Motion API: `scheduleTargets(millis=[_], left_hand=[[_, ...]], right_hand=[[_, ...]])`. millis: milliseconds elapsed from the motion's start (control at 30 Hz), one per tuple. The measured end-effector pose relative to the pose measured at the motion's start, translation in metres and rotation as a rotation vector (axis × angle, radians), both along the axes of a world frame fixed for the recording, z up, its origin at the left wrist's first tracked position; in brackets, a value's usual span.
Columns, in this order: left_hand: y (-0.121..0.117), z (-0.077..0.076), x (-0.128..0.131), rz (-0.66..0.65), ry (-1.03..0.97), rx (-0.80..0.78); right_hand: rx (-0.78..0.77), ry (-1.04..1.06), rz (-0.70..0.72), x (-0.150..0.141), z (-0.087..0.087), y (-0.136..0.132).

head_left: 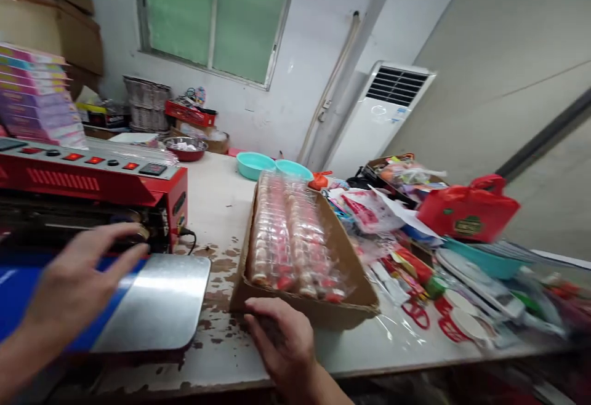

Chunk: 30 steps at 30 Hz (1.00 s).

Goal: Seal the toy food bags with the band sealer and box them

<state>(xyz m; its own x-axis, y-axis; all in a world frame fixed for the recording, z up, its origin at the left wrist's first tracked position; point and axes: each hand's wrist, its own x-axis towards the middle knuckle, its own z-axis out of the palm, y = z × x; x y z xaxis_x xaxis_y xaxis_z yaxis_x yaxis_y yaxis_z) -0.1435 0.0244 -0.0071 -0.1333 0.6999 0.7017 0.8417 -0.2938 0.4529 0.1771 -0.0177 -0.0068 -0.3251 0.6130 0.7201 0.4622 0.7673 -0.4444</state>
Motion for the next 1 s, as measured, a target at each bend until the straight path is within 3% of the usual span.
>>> scheduleTargets(millis=[67,167,300,467,567,633,700,867,1000], left_hand=[[-0.006,0.004,0.062,-0.29,0.115,0.1],[-0.008,0.014,0.134,-0.539,0.23,0.107],[0.004,0.025,0.195,-0.688,0.288,0.013],[0.026,0.026,0.248,-0.689,0.466,-0.018],[0.036,0.031,0.257,-0.665,0.5,-0.02],[0.041,0.044,0.253,-0.647,0.461,0.022],[0.043,0.064,0.243,-0.664,0.406,0.087],[0.035,0.129,0.21,-0.872,0.404,0.202],[0.025,0.167,0.178,-0.789,0.391,0.087]], right_hand=[[0.119,-0.076,-0.064,0.04,0.009,-0.007],[0.201,-0.162,-0.249,0.097,0.029,-0.004],[0.053,-0.373,-0.442,0.154,0.044,0.011],[-0.236,-0.45,-0.372,0.173,0.044,0.029],[-0.257,-0.42,-0.322,0.171,0.056,0.032],[-0.239,-0.393,-0.283,0.168,0.075,0.031],[-0.232,-0.35,-0.249,0.162,0.1,0.03],[-0.321,-0.144,-0.106,0.131,0.17,0.034],[-0.331,-0.15,-0.016,0.097,0.21,0.039]])
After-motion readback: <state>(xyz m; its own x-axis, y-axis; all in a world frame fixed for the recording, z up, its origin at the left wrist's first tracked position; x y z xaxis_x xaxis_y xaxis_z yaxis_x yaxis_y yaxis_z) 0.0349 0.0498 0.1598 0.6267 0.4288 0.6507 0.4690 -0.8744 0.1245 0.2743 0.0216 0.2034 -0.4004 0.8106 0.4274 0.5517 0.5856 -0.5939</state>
